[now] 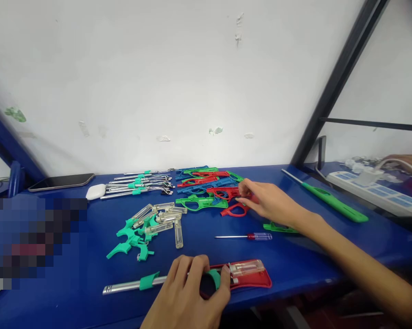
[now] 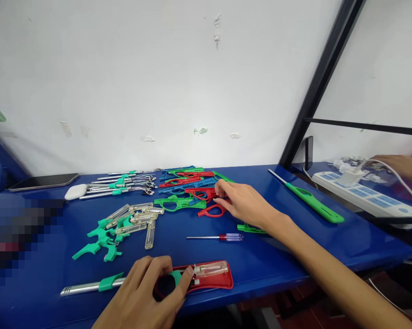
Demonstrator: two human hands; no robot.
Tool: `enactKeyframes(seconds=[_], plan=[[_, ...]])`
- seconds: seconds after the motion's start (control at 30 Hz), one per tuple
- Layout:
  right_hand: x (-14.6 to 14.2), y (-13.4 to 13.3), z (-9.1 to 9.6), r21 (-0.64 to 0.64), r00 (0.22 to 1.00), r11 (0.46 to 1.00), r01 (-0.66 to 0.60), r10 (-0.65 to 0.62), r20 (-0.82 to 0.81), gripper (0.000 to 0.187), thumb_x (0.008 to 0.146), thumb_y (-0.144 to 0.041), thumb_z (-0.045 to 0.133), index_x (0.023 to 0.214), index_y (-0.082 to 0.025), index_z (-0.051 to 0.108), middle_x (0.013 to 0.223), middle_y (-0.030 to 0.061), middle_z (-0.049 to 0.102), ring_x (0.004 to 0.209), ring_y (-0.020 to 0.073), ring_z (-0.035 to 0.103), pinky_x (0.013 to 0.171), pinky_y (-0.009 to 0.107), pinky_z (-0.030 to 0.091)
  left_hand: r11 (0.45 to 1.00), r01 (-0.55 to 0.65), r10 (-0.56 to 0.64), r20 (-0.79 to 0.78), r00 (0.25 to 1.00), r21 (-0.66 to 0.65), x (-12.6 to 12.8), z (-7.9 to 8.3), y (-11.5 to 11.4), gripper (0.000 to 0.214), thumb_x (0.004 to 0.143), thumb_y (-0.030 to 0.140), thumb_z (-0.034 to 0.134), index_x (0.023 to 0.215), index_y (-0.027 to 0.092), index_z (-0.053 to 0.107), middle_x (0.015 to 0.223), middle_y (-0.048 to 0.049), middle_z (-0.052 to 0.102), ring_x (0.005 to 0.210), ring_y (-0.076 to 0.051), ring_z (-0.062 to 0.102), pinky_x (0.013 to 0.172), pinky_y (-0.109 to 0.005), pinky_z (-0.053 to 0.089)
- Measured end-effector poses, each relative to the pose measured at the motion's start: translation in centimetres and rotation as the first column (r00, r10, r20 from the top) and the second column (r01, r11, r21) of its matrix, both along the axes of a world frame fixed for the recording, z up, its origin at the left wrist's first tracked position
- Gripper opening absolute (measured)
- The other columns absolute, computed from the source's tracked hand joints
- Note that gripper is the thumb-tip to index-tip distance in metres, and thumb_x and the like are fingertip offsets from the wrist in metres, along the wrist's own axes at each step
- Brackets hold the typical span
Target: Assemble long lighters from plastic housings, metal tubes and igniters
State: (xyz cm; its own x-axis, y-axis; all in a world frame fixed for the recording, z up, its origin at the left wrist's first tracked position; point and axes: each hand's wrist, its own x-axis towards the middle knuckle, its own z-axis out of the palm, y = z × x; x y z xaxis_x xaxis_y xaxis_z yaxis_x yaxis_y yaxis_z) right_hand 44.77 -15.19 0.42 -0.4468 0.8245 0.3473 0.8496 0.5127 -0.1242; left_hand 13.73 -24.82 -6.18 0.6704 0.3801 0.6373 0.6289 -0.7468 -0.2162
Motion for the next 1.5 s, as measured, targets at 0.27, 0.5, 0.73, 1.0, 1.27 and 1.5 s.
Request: enactKeyframes(seconds=[0.27,0.5,0.73,1.0,1.27,1.5], plan=[[3.1,0.1,0.7,-0.300,0.996,0.950,-0.085,0.073,-0.051,0.049,0.099,-0.064,0.065,0.129,-0.026,0.075,0.130,0.0115,0.076,0.124,0.0347,0.065,0.108,0.052,0.048,1.000,0.008,-0.008,0.024,1.000,0.005,0.2,0.3,0.0,0.049,0.083,0.005,0.060,0.126,0.027,0.066,0.100,-0.0081,0.061,0.084,-0.025,0.058,0.071,-0.035,0.057],[3.6,0.6,1.1,-0.428,0.989,0.899,-0.096,0.039,-0.141,0.056,0.083,-0.071,0.080,0.120,-0.029,0.076,0.132,0.0087,0.071,0.123,0.0328,0.065,0.107,0.047,0.048,0.996,0.058,-0.051,0.093,0.994,-0.065,0.0,1.2,0.1,0.028,0.110,0.023,0.046,0.127,0.025,0.068,0.094,-0.0061,0.067,0.076,-0.021,0.065,0.067,-0.032,0.056],[3.7,0.9,0.8,-0.439,0.982,0.894,-0.086,0.002,-0.188,0.051,0.083,-0.072,0.078,0.106,-0.026,0.077,0.117,0.0076,0.074,0.109,0.0300,0.068,0.097,0.045,0.052,0.987,0.027,-0.006,0.131,0.991,-0.157,-0.8,0.6,-0.2,0.035,0.113,0.035,0.048,0.144,0.020,0.057,0.107,-0.0064,0.074,0.094,-0.022,0.072,0.084,-0.034,0.061],[3.1,-0.3,2.2,-0.375,0.975,0.924,-0.073,-0.013,-0.222,0.042,0.092,-0.065,0.072,0.108,-0.026,0.077,0.109,0.0040,0.080,0.093,0.0250,0.073,0.084,0.038,0.055,0.968,0.055,-0.005,0.199,0.980,-0.246,-1.3,0.6,-0.3,0.037,0.109,0.030,0.055,0.145,0.022,0.055,0.111,-0.0054,0.076,0.098,-0.021,0.073,0.086,-0.033,0.064],[0.5,-6.6,3.3,-0.140,0.975,0.990,0.000,-0.031,-0.221,0.035,0.097,-0.060,0.071,0.115,-0.032,0.079,0.113,0.0017,0.082,0.099,0.0240,0.077,0.086,0.034,0.059,0.958,0.079,0.010,0.307,0.952,-0.276,-1.7,1.4,-0.6,0.042,0.103,0.014,0.054,0.143,0.024,0.057,0.120,-0.0058,0.074,0.107,-0.019,0.073,0.094,-0.029,0.063],[-4.5,-11.7,1.0,0.099,0.981,0.989,-0.106,0.120,-0.151,0.037,0.105,-0.060,0.059,0.113,-0.031,0.079,0.100,0.0034,0.084,0.087,0.0221,0.081,0.076,0.031,0.064,0.972,0.000,0.068,0.279,0.958,-0.236,-3.5,3.0,0.1,0.044,0.108,0.019,0.051,0.151,0.026,0.056,0.134,-0.0074,0.072,0.125,-0.021,0.069,0.105,-0.031,0.059]])
